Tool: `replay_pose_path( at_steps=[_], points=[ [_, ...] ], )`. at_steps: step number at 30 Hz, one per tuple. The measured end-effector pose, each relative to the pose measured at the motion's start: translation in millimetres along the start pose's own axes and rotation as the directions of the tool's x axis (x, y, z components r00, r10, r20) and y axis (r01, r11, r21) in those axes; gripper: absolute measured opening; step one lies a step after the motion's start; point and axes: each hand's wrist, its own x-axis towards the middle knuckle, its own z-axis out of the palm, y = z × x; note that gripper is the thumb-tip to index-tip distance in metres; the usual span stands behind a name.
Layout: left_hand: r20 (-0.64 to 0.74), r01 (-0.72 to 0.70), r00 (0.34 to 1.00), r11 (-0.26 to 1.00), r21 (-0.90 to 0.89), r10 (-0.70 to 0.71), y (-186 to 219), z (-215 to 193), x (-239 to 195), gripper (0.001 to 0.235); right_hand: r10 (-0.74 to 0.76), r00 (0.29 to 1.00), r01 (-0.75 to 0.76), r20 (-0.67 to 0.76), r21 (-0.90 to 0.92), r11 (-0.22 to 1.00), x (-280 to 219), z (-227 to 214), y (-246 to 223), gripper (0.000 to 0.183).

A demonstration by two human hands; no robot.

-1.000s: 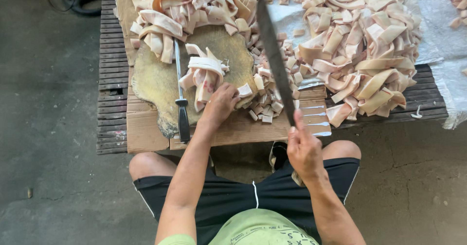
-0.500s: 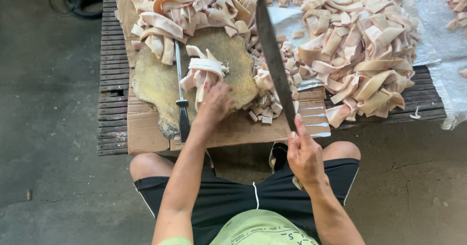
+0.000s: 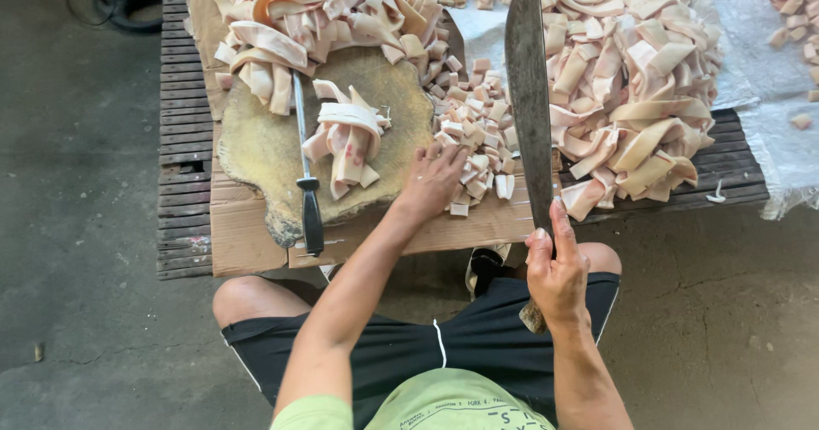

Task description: The person sits cross-legged on the floor and uses a large knife to chop strips of pale meat into small cubes on a wooden cutting board. The chopped pieces are pushed aside and accumulate on a white sheet next to the board.

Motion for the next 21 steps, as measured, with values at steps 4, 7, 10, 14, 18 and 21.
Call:
replay_pose_path(
  at_steps=[4,7,10,14,18,21],
  points=[
    [-0.153,-0.065,0.984,0.984,0.168,0.091,3.3,52.5,26.5,0.031,0.014,1.0,-0.014,0.0,-0.02,1.0,3.7,-6.7,19.3,0.053],
    [-0.055,-0.136,0.987,0.96,0.244,0.153,-2.1,71.2,36.7,0.018,0.061,0.998,-0.061,-0.01,-0.025,0.998,4.6,-7.6,31.0,0.054],
    [-0.086,-0.116,0.986,0.961,0.252,0.142,-8.3,71.6,43.8,0.023,0.065,0.998,-0.065,-0.021,-0.008,0.998,6.5,-5.9,39.2,0.054],
    [-0.179,-0.059,0.98,0.984,0.166,0.089,-13.2,69.0,41.4,0.033,0.117,0.993,-0.117,-0.009,0.013,0.993,5.7,-0.8,46.6,0.053],
    [-0.142,-0.09,0.976,0.904,0.418,0.163,-11.3,73.7,43.5,0.049,0.131,0.991,-0.131,0.0,0.047,0.99,6.9,6.5,48.8,0.052],
    [0.072,-0.151,0.989,0.896,0.417,0.133,-9.7,74.8,44.3,0.018,0.195,0.98,-0.198,0.046,0.06,0.978,6.5,8.8,49.6,0.054]
  ],
)
